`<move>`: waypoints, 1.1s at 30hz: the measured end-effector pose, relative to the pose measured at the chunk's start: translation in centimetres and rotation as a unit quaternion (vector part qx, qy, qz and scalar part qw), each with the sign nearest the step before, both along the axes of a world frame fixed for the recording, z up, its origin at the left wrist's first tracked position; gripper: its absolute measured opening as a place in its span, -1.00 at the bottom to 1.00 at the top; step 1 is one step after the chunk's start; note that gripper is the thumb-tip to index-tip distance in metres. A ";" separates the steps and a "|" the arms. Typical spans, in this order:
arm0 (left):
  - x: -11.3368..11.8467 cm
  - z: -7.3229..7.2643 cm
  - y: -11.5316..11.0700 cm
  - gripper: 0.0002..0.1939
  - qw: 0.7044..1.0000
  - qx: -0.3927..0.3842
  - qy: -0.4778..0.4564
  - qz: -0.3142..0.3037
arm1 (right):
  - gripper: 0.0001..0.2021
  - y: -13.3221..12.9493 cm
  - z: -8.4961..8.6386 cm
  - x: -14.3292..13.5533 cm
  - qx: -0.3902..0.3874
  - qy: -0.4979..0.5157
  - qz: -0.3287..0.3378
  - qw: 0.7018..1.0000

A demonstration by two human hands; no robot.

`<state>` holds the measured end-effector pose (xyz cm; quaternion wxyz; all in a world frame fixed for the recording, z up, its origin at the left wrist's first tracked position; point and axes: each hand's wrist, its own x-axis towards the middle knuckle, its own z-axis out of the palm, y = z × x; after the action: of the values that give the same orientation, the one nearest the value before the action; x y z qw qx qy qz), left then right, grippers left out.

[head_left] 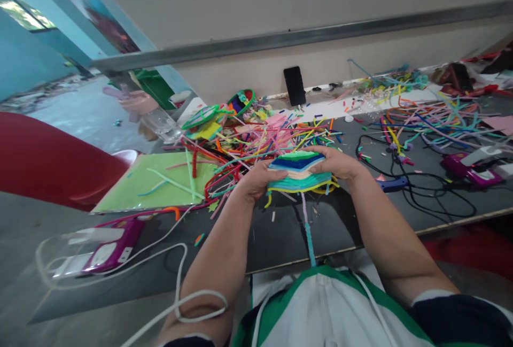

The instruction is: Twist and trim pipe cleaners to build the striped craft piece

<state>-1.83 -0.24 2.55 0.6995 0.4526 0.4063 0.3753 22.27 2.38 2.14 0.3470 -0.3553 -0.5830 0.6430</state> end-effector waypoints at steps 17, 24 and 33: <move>-2.4 0.4 1.8 -0.59 0.987 0.024 -0.040 0.152 | -0.62 1.0 0.0 0.3 0.029 0.138 -0.195 0.971; -3.2 0.5 2.3 -0.78 0.966 -0.016 -0.069 0.250 | -0.75 1.1 1.5 -0.5 0.110 -0.036 -0.235 0.965; -4.0 0.4 2.3 -0.79 0.959 -0.010 -0.109 0.260 | -0.46 -1.4 -1.1 -2.5 0.295 -0.570 0.004 0.766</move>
<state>-5.85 2.01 2.92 0.6218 0.2808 0.4353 0.5873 19.75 1.02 1.07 0.0359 -0.5343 -0.8361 0.1191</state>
